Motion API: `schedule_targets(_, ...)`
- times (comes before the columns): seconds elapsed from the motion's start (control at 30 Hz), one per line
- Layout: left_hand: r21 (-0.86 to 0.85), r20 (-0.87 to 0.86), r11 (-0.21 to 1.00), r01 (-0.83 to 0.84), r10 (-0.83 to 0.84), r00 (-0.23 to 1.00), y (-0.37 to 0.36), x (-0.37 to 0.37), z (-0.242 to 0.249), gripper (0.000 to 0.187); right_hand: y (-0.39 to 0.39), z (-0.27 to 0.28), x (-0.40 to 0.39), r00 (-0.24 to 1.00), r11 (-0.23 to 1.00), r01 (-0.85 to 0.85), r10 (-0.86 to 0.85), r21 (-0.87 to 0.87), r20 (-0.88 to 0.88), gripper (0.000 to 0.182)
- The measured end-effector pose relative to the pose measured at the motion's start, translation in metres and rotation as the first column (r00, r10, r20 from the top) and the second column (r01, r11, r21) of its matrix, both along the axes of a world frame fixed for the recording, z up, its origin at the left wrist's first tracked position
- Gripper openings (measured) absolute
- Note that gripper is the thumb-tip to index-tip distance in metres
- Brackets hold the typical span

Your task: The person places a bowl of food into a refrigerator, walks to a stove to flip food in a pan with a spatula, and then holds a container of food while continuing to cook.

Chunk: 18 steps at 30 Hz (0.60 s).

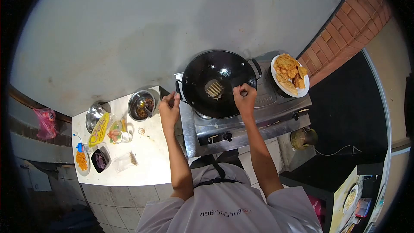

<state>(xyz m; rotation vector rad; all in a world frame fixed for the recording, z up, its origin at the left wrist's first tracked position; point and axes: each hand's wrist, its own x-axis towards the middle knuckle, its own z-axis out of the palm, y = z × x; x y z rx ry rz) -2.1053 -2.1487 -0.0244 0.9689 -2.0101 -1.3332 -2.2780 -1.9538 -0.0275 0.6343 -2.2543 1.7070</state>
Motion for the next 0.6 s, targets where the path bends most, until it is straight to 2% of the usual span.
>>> schedule_targets(0.07,-0.070,-0.045,0.997,-0.024,0.021,0.999,0.0003,-0.0018,-0.0045,0.034,0.0021,-0.0016,0.0002,1.000,1.000,-0.001,0.001,-0.001,0.003,0.023)
schedule_targets(0.27,-0.090,-0.022,0.996,-0.010,0.008,1.000,0.0015,-0.0034,-0.0020,0.033,0.0000,-0.0016,0.0010,1.000,1.000,0.014,-0.014,-0.006,0.025,0.024)
schedule_targets(0.4,-0.084,-0.041,0.996,-0.015,0.012,0.999,0.0003,-0.0053,-0.0071,0.033,0.0008,0.0054,0.0053,0.998,0.997,0.041,-0.044,0.058,0.044,0.024)
schedule_targets(0.6,-0.052,-0.042,0.998,-0.034,0.032,0.999,-0.0004,-0.0068,-0.0068,0.033,-0.0006,0.0043,0.0065,0.999,0.999,0.038,-0.038,0.019,0.029,0.022)
